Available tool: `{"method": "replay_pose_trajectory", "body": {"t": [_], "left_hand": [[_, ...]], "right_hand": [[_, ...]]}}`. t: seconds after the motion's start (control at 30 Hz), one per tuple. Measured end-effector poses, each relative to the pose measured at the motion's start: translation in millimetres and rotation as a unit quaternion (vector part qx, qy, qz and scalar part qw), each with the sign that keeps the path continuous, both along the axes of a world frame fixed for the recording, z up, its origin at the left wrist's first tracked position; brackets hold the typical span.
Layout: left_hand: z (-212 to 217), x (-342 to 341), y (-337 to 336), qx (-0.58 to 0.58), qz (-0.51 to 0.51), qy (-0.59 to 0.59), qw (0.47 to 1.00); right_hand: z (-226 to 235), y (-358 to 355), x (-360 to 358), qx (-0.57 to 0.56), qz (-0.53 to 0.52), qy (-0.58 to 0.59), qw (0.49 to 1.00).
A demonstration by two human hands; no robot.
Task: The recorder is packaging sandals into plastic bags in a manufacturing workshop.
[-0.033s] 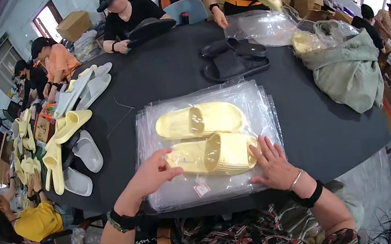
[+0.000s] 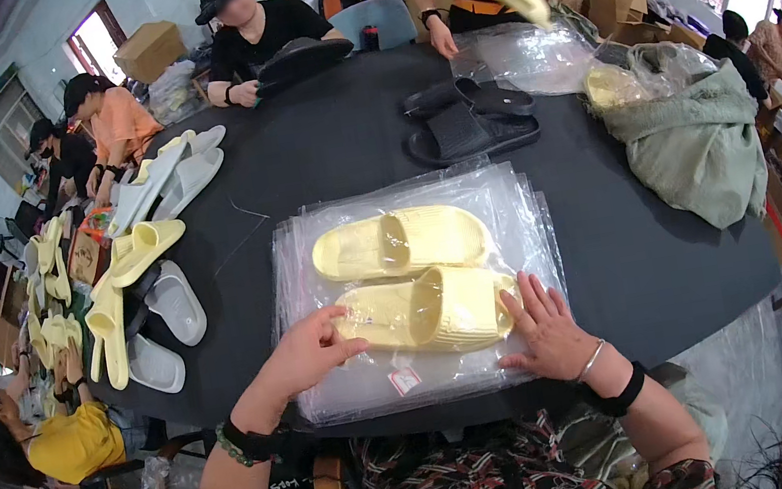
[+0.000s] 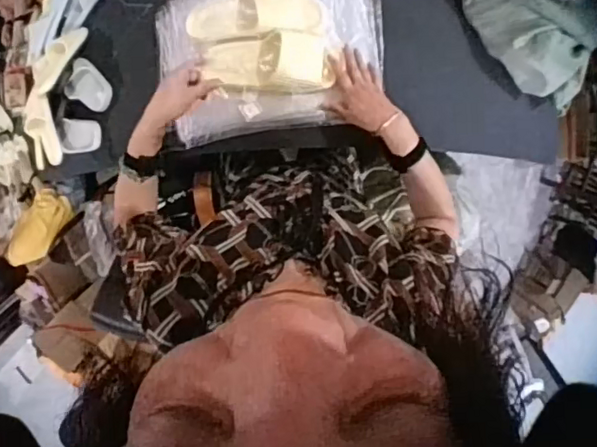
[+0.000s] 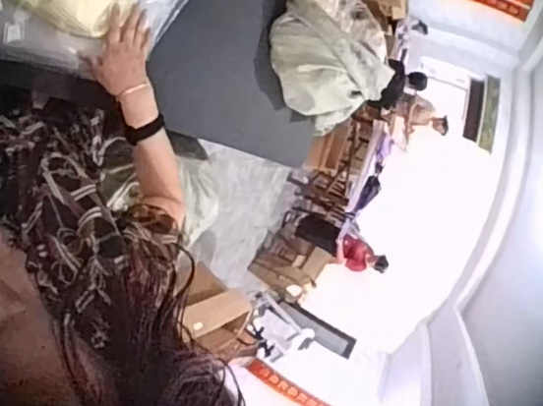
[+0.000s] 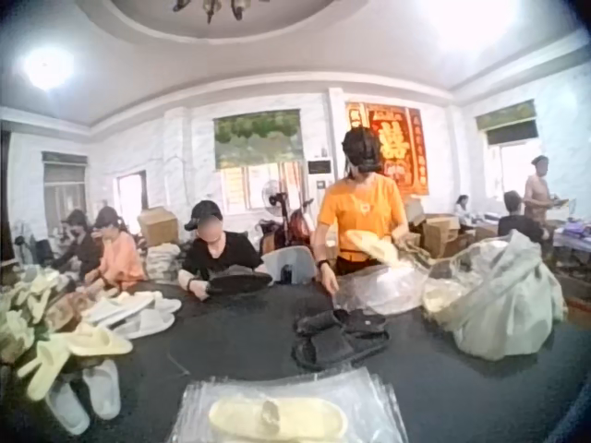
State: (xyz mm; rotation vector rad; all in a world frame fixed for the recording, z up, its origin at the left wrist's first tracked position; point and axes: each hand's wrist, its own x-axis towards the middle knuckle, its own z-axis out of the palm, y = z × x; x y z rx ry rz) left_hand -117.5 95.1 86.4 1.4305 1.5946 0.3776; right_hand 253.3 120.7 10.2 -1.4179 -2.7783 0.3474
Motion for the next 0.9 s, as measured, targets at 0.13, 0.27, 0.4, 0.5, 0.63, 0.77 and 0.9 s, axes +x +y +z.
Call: {"method": "replay_pose_trajectory", "body": {"t": [0.13, 0.27, 0.4, 0.5, 0.63, 0.77, 0.9], "left_hand": [[-6.1, -11.2, -15.9, 0.018, -0.028, -0.016, 0.999], [-1.2, -22.5, -45.8, 0.113, -0.039, -0.142, 0.983], [-2.3, -30.3, -46.6, 0.069, -0.062, -0.203, 0.975], [-6.1, -48.6, -37.5, -0.008, -0.057, -0.323, 0.945], [-0.9, -52.3, 4.7, -0.117, 0.047, -0.423, 0.897], [-8.2, -40.7, 44.1, 0.001, -0.041, -0.141, 0.989], [-12.6, -19.6, 82.5, 0.371, -0.409, 0.209, 0.807]], "right_hand": [[-10.8, 5.0, 4.0, -0.026, -0.014, 0.025, 0.999], [-15.2, 7.8, 6.6, -0.024, -0.005, 0.028, 0.999], [-10.2, 8.4, 6.0, -0.049, -0.01, 0.008, 0.999], [-9.6, 9.7, 2.4, -0.059, -0.008, 0.009, 0.998], [-19.3, 9.9, 5.2, -0.06, -0.012, 0.011, 0.998], [-15.9, 8.5, 5.2, -0.053, -0.013, 0.023, 0.998], [-11.0, 9.3, 5.8, -0.052, -0.015, 0.029, 0.998]]}}
